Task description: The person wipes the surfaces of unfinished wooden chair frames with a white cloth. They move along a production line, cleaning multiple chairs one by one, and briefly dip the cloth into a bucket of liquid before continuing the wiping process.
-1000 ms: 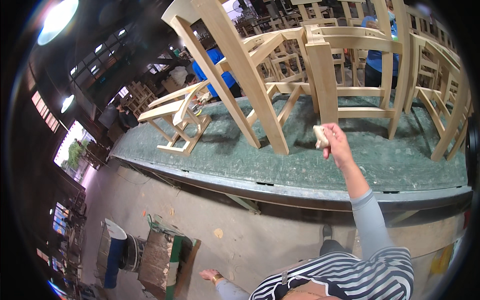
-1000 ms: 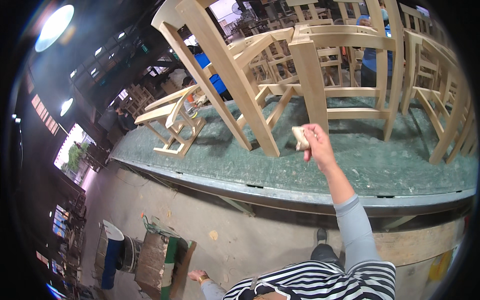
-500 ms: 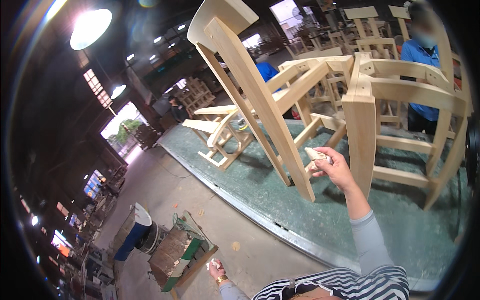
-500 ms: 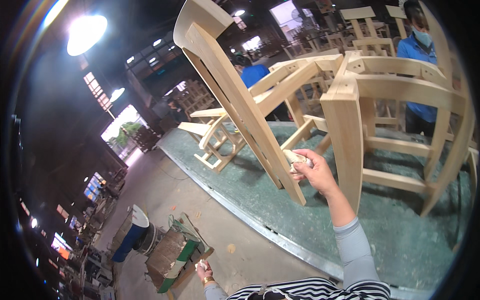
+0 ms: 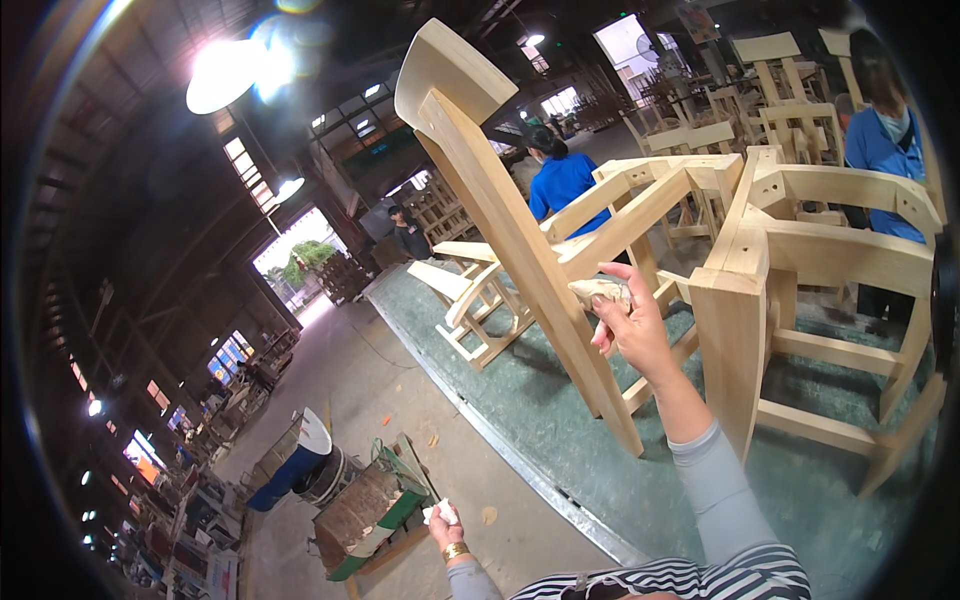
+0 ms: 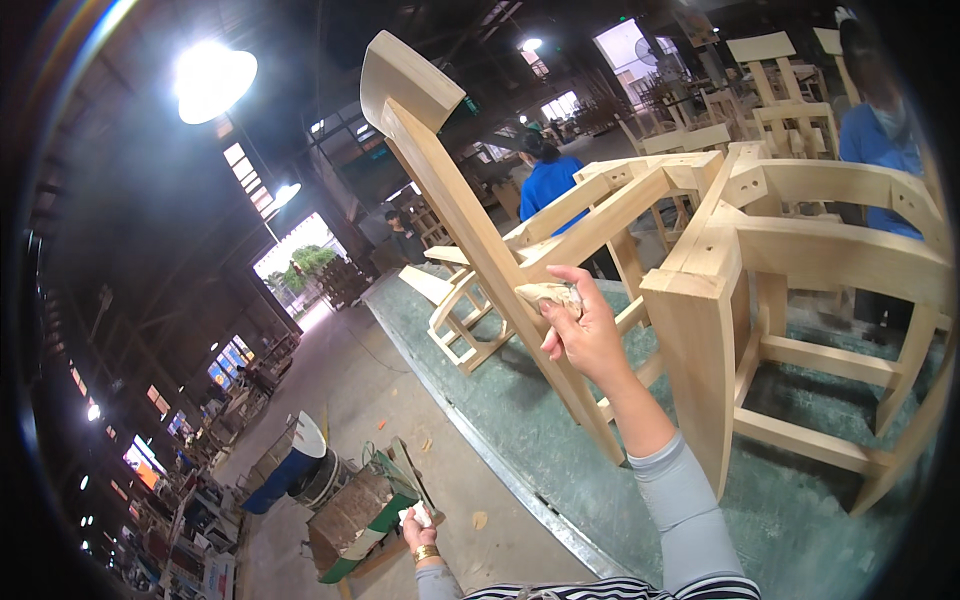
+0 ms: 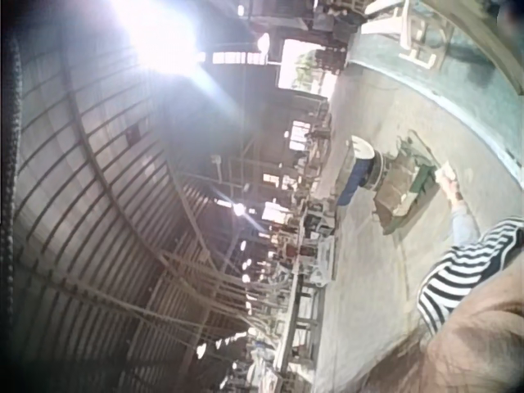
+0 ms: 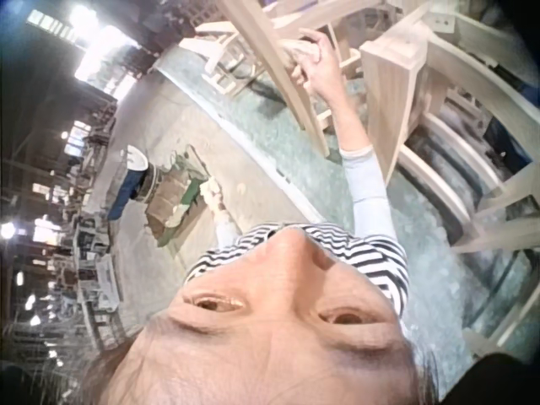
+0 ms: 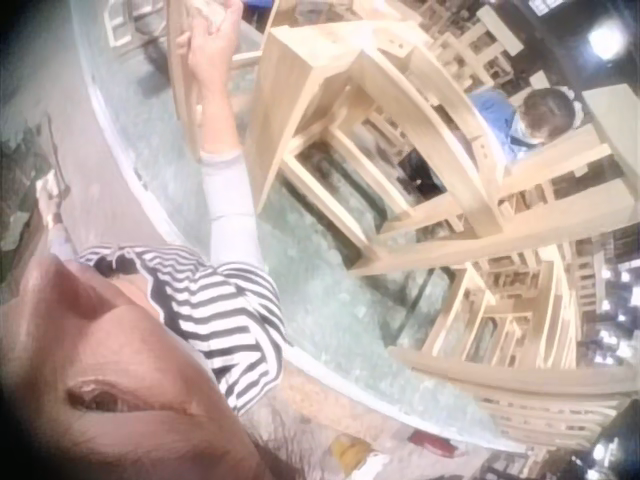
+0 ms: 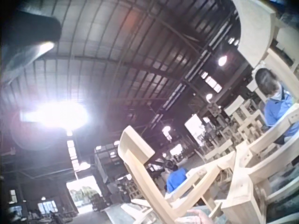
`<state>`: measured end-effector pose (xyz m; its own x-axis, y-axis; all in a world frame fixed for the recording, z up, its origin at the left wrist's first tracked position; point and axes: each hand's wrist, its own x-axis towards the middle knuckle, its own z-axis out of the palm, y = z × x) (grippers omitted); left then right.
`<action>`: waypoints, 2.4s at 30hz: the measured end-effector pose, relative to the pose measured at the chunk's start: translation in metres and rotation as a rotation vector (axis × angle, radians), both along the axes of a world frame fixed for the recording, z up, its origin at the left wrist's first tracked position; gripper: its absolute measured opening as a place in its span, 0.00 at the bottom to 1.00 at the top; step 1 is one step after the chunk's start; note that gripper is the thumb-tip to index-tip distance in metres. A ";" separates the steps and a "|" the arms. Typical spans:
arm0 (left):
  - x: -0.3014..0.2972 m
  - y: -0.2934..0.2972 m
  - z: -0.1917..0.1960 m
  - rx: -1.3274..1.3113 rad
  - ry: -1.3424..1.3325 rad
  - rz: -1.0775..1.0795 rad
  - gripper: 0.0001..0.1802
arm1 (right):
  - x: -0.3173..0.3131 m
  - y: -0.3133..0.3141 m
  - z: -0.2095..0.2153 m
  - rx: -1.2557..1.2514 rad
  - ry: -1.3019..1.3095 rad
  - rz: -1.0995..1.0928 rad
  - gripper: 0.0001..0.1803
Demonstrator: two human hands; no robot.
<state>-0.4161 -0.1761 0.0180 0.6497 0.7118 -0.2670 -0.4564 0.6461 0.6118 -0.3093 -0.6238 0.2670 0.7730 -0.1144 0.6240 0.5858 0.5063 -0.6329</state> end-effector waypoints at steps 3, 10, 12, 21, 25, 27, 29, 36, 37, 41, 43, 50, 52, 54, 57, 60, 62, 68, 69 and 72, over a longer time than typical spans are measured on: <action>-0.002 0.001 0.000 -0.015 -0.006 -0.002 0.10 | 0.007 -0.008 0.011 -0.060 -0.020 0.087 0.14; -0.012 -0.006 0.012 0.115 0.088 0.129 0.08 | 0.019 -0.009 0.008 -0.100 -0.050 -0.025 0.14; -0.011 -0.012 0.015 0.150 0.034 0.130 0.12 | 0.027 -0.006 0.000 -0.142 -0.116 -0.179 0.15; 0.012 -0.037 0.019 0.146 0.073 0.156 0.12 | 0.030 -0.021 -0.009 -0.103 0.039 0.030 0.09; 0.012 -0.040 0.017 0.022 0.158 0.037 0.17 | 0.028 -0.015 0.008 -0.094 0.014 -0.035 0.11; 0.015 -0.045 0.021 0.007 0.135 0.017 0.17 | 0.019 -0.018 0.022 -0.054 -0.023 -0.065 0.12; 0.020 -0.047 0.028 -0.017 0.081 0.014 0.17 | 0.031 -0.021 0.024 -0.081 -0.042 -0.087 0.13; 0.003 -0.026 0.043 0.006 -0.014 -0.022 0.13 | 0.024 -0.017 0.034 -0.002 -0.052 -0.088 0.13; 0.002 -0.019 0.045 0.019 -0.007 -0.012 0.12 | 0.020 -0.013 0.035 0.006 -0.037 -0.093 0.12; 0.024 -0.005 0.049 0.068 0.004 0.007 0.09 | 0.020 -0.015 0.036 -0.099 -0.081 -0.125 0.10; 0.036 0.011 0.045 0.113 0.031 0.029 0.08 | 0.021 -0.001 0.042 -0.130 -0.145 -0.178 0.11; 0.128 0.044 0.021 0.149 -0.146 -0.167 0.07 | 0.024 0.068 0.083 -0.332 -0.173 -0.377 0.11; 0.169 0.056 0.025 0.154 -0.181 -0.206 0.08 | 0.034 0.092 0.100 -0.396 -0.228 -0.479 0.11; 0.201 0.069 0.027 0.135 -0.191 -0.235 0.08 | 0.050 0.120 0.117 -0.477 -0.229 -0.616 0.10; 0.245 0.103 0.027 0.145 -0.213 -0.296 0.08 | 0.086 0.158 0.152 -0.504 -0.292 -0.775 0.11; 0.278 0.130 0.020 0.181 -0.236 -0.383 0.09 | 0.123 0.178 0.188 -0.538 -0.299 -0.883 0.12; 0.300 0.139 0.020 0.157 -0.251 -0.392 0.09 | 0.147 0.188 0.205 -0.537 -0.317 -0.993 0.13; 0.327 0.149 0.003 0.106 -0.155 -0.447 0.10 | 0.202 0.204 0.242 -0.591 -0.330 -1.193 0.11; 0.329 0.153 -0.002 0.093 -0.139 -0.446 0.11 | 0.209 0.207 0.247 -0.594 -0.328 -1.224 0.11; 0.339 0.165 -0.016 0.108 -0.111 -0.471 0.11 | 0.226 0.214 0.257 -0.625 -0.352 -1.330 0.10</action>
<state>-0.0773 -0.0108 0.0017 0.9276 0.3540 -0.1193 -0.1962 0.7336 0.6507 -0.0837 -0.4102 0.5241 0.1285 -0.2439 0.9612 0.5501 -0.7889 -0.2737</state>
